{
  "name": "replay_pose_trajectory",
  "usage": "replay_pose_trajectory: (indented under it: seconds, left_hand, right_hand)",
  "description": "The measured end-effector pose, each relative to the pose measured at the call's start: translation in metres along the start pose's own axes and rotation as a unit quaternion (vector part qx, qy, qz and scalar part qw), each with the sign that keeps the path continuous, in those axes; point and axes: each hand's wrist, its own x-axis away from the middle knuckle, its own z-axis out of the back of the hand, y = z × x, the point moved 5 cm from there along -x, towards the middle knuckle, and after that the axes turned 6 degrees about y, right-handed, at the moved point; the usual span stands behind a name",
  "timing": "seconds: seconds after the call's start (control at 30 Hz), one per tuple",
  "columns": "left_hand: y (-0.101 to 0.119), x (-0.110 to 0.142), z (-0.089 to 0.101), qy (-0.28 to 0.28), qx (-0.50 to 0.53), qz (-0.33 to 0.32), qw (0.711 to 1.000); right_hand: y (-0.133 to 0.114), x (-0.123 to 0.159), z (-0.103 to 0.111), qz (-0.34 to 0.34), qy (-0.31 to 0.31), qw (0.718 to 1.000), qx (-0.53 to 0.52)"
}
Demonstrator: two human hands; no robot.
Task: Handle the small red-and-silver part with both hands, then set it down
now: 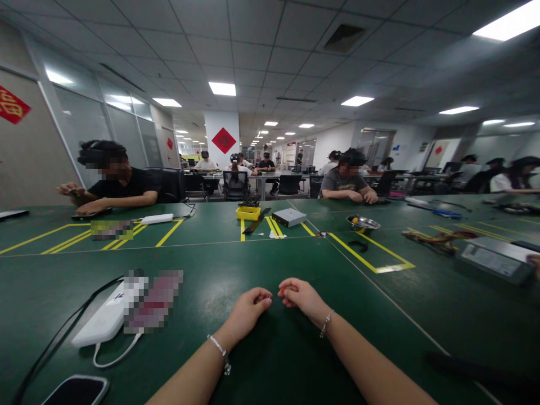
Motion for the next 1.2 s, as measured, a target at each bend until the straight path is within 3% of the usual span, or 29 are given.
replay_pose_trajectory:
  seconds: [0.2, 0.43, 0.9, 1.2]
  left_hand:
    - [0.001, 0.000, 0.000, -0.006, 0.011, 0.011, 1.000]
    - [0.007, 0.003, -0.003, -0.029, 0.041, 0.003, 0.999]
    - [0.001, 0.002, -0.002, -0.022, -0.004, 0.003, 1.000]
    - [-0.001, 0.001, -0.005, -0.037, 0.019, -0.008, 0.999]
  right_hand:
    - [0.000, 0.004, -0.004, -0.017, -0.008, 1.000, 0.003]
    - [0.000, 0.005, -0.005, -0.037, -0.004, 0.997, -0.062]
    - [-0.004, 0.005, -0.012, -0.003, -0.011, 1.000, -0.020]
    - [-0.003, 0.006, -0.013, 0.022, -0.027, 0.999, -0.010]
